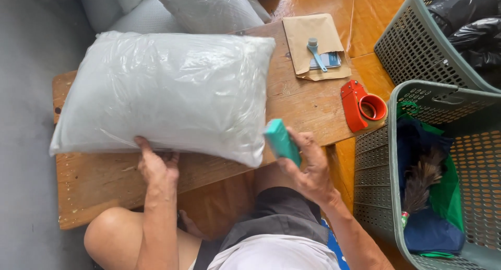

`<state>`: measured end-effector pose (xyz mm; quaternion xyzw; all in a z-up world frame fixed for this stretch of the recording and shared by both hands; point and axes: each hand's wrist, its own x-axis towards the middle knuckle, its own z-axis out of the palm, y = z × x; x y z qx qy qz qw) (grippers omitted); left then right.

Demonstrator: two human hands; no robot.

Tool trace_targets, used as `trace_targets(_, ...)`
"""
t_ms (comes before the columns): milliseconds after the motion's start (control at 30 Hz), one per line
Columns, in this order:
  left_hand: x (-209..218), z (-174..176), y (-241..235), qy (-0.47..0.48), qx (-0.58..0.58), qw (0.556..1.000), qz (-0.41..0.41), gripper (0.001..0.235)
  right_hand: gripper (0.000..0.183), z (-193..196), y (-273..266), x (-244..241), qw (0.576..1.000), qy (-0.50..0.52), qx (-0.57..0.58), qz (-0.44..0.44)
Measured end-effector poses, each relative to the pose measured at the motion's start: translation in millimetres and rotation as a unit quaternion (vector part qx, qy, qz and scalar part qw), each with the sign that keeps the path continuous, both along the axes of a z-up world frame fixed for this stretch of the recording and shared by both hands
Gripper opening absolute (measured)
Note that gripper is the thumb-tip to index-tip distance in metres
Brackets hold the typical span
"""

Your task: The person uses a green brush to scrub the surface of a white pillow wrapped in clear plastic. The pillow is placed on a wooden table, and the person repeatedly brushes different areas of the pillow's surface.

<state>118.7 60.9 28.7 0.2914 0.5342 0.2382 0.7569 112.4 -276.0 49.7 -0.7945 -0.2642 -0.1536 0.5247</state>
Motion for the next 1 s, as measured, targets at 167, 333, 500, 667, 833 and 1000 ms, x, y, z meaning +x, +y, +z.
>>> trace_targets(167,-22,25,-29,0.010,0.024,0.999,-0.037,0.090,0.062,-20,4,0,0.998,-0.021,0.000,-0.064)
trace_targets(333,-61,6,-130,-0.005,0.010,0.969,-0.246,0.089,0.063,-30,51,-9,0.994,-0.103,0.000,0.031)
trace_targets(500,-69,-1,-133,0.006,0.052,0.980,-0.194,0.042,0.044,-16,73,5,0.947,-0.267,-0.141,0.107)
trace_targets(667,-84,-13,-106,0.030,0.089,0.968,-0.234,0.065,0.044,-31,83,62,0.923,-0.345,-0.169,0.015)
trace_targets(833,-91,-18,-100,0.031,0.061,0.965,-0.254,0.068,0.068,-71,45,166,0.947,-0.204,-0.182,-0.168)
trace_targets(1000,-87,-2,-100,0.026,0.038,0.961,-0.274,0.076,0.070,-30,58,101,0.978,-0.179,-0.088,-0.063)
